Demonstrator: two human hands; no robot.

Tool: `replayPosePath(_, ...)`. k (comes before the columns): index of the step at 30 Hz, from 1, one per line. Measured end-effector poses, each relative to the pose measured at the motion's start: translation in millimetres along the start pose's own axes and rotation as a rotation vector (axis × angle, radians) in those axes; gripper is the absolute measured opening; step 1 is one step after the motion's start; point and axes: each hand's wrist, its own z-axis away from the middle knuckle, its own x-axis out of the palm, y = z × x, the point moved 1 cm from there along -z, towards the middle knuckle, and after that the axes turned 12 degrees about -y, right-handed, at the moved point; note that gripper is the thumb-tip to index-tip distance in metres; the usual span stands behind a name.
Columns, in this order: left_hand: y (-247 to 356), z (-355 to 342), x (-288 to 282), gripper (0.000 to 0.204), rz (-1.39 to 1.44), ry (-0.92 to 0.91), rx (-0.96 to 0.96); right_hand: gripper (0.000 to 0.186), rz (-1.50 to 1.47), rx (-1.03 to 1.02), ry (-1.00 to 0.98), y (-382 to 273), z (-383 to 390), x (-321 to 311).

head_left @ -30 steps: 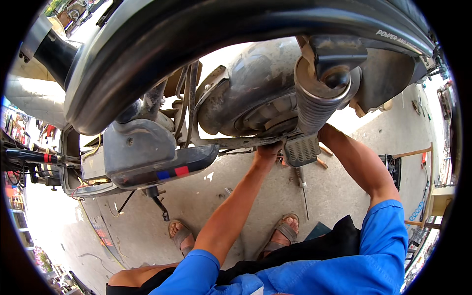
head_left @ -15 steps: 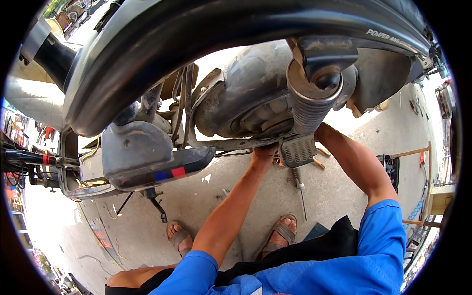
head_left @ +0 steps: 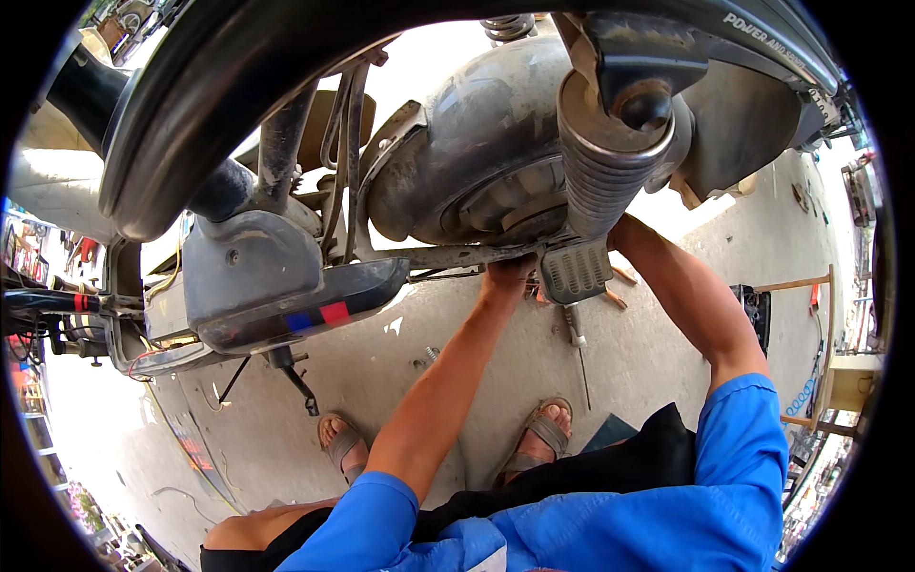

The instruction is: The person uses a wrench to tighten bolts on the frame and rear suspension of a scooter. They then move to the front and use pliers to adjust the handlebar controls and wiring.

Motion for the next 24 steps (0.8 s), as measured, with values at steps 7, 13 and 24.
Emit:
replayPosePath(7,1,2,1,0.04,0.063,0.038,0.043,0.026,-0.014,0.009,-0.003,5,4,-1)
replayPosePath(13,4,4,1,0.038,0.037,0.039,0.035,0.026,-0.024,0.019,-0.004,7,7,-3)
replayPosePath(24,9,6,3,0.037,0.123,0.026,-0.009,0.026,-0.027,0.03,-0.003,9,7,-2)
